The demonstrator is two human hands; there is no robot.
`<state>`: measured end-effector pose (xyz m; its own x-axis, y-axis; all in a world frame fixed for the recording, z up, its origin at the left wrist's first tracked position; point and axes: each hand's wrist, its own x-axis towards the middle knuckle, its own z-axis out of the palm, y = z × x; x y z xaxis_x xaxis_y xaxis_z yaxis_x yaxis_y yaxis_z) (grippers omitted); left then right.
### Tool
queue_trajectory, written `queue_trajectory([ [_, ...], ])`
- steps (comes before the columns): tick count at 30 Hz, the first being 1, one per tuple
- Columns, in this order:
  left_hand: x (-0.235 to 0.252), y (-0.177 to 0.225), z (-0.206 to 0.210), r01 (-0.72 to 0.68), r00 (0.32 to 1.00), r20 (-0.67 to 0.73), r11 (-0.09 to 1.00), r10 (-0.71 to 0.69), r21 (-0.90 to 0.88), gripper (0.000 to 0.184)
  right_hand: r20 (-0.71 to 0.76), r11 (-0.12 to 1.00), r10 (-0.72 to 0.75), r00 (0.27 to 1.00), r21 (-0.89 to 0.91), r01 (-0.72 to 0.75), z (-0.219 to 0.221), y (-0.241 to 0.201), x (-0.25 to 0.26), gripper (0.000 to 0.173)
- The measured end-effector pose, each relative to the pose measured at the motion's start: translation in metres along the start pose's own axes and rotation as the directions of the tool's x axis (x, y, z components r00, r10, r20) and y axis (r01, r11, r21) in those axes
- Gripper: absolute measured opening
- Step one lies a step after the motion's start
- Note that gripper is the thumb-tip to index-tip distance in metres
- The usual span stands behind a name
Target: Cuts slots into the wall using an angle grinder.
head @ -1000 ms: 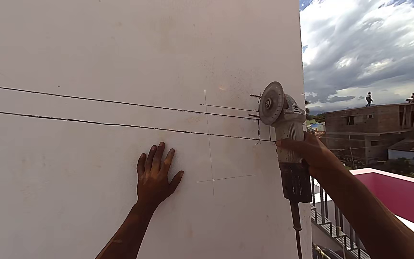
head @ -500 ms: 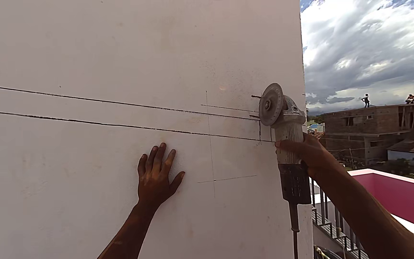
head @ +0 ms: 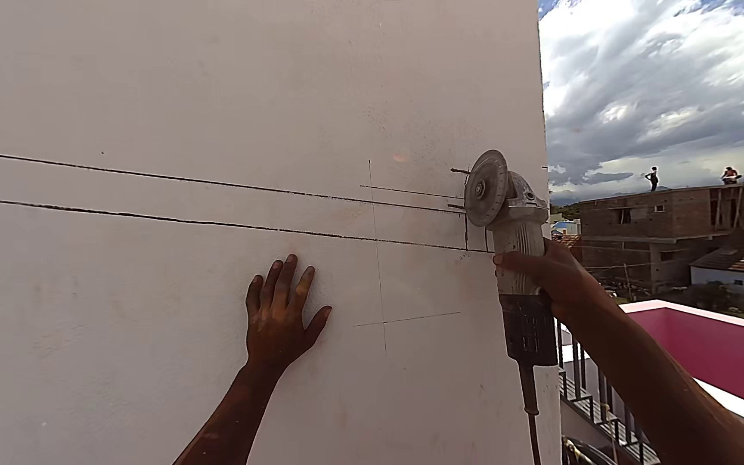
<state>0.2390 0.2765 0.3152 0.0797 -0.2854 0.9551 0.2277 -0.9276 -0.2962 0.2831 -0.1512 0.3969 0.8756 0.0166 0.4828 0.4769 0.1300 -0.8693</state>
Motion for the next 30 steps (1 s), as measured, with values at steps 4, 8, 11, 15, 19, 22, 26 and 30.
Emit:
queue_trajectory([
  [4,0.000,0.000,0.000,0.005,1.000,-0.002,1.000,-0.005,-0.007,0.076,-0.002,1.000,0.006,1.000,0.013,-0.006,0.000,0.001,0.001,0.041],
  [8,0.000,0.000,0.000,0.000,1.000,0.000,1.000,0.000,0.000,0.077,0.006,1.000,0.006,1.000,0.023,-0.007,0.001,0.004,0.000,0.042],
  [11,0.000,0.000,0.000,-0.001,1.000,-0.001,1.000,0.001,-0.003,0.077,0.002,1.000,0.000,1.000,0.026,0.000,0.002,0.004,0.000,0.042],
  [15,0.000,0.000,0.000,0.002,1.000,0.002,1.000,-0.002,-0.003,0.077,0.002,1.000,0.001,1.000,0.028,-0.001,0.002,0.002,0.003,0.042],
  [19,0.000,0.000,0.000,0.005,1.000,0.003,1.000,-0.005,0.002,0.077,0.002,1.000,-0.008,1.000,0.019,0.008,0.003,-0.003,0.009,0.041],
  [22,0.001,0.001,-0.001,0.004,1.000,0.001,1.000,-0.004,-0.004,0.077,0.003,0.999,-0.033,0.999,-0.003,0.033,0.002,-0.006,0.014,0.041],
  [26,0.001,0.000,-0.001,-0.001,1.000,-0.006,1.000,0.001,0.006,0.077,-0.002,0.999,-0.030,1.000,-0.014,0.030,0.002,-0.012,0.019,0.043],
  [30,0.000,0.001,0.000,0.005,1.000,-0.001,1.000,-0.005,0.011,0.077,-0.028,1.000,-0.023,0.999,-0.011,0.022,0.002,-0.020,0.028,0.046],
])
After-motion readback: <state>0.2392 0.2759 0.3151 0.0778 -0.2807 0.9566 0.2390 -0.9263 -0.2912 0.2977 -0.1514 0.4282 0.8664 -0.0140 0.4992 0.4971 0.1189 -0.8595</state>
